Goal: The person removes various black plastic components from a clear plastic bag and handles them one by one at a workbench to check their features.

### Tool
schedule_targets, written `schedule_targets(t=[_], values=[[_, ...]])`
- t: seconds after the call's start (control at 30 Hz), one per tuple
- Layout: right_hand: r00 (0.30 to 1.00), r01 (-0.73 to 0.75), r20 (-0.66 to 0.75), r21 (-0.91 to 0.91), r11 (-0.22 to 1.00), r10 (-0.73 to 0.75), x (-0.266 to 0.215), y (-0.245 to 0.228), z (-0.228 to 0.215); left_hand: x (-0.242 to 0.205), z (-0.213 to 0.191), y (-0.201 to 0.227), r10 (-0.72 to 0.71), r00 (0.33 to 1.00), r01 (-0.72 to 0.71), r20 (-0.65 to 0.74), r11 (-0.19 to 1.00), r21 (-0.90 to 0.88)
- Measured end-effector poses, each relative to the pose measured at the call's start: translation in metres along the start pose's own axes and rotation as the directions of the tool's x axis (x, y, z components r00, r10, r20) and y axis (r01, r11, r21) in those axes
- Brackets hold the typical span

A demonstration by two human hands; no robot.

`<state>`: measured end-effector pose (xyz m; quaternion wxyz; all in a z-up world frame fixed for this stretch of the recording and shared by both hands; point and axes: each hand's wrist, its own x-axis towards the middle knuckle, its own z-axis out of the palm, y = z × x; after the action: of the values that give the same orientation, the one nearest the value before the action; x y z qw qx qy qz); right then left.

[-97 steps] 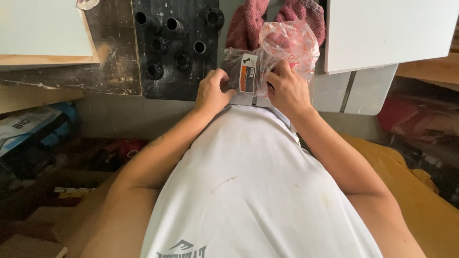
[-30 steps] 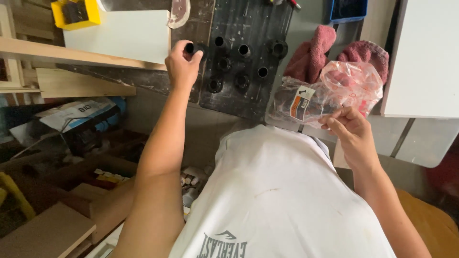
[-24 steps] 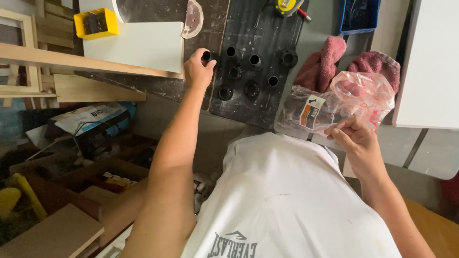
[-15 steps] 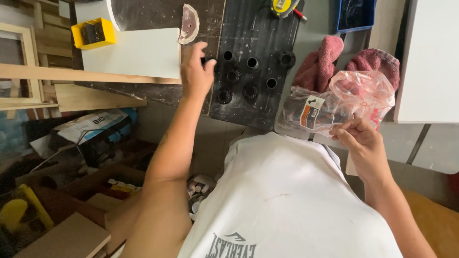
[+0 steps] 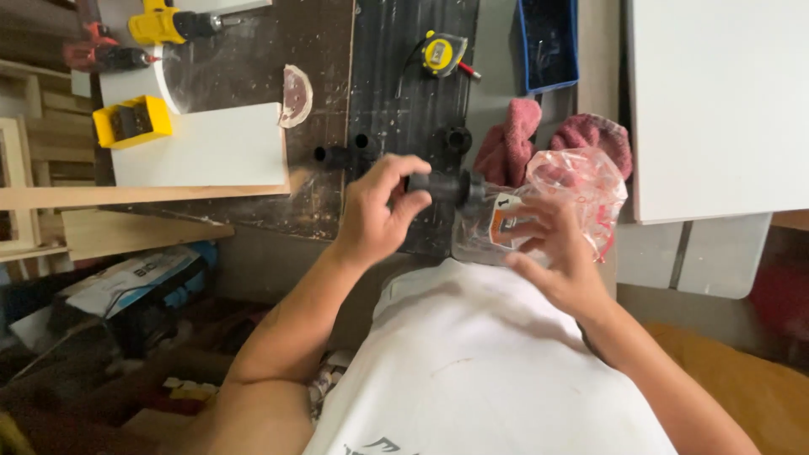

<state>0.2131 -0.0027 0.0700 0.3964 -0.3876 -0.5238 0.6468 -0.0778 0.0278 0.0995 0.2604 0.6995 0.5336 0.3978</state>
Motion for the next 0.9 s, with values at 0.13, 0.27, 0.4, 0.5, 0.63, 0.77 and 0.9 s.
schedule_targets(t=[0.13, 0.27, 0.4, 0.5, 0.63, 0.77, 0.9], values=[[0.959, 0.266, 0.118, -0.080, 0.961, -0.256, 0.015, -0.043, 0.017, -0.009, 0.004, 0.080, 0.134, 0.991, -0.132, 0.009, 0.985, -0.113], [0.963, 0.270, 0.096, -0.243, 0.932, -0.254, 0.004, -0.047, 0.014, -0.009, 0.002, 0.108, 0.246, 0.969, -0.247, -0.029, 0.969, -0.028], [0.950, 0.308, 0.180, -0.409, 0.859, -0.255, -0.001, -0.023, 0.007, -0.003, 0.006, 0.110, 0.412, 0.911, -0.380, 0.003, 0.839, 0.388], [0.885, 0.464, 0.237, -0.358, 0.811, -0.401, 0.004, -0.027, 0.021, -0.004, 0.016, 0.098, 0.190, 0.980, -0.171, -0.064, 0.958, 0.230], [0.895, 0.443, 0.214, -0.331, 0.833, -0.392, 0.004, -0.022, 0.019, -0.003, 0.020, 0.087, -0.023, 0.999, 0.022, 0.031, 0.999, 0.031], [0.948, 0.315, 0.155, -0.349, 0.883, -0.277, -0.004, -0.009, 0.011, -0.008, 0.031, 0.086, 0.027, 1.000, -0.027, -0.001, 0.996, -0.080], [0.965, 0.261, 0.126, -0.344, 0.902, -0.231, -0.008, 0.002, 0.005, -0.012, 0.036, 0.084, 0.216, 0.972, -0.223, -0.087, 0.971, -0.081]])
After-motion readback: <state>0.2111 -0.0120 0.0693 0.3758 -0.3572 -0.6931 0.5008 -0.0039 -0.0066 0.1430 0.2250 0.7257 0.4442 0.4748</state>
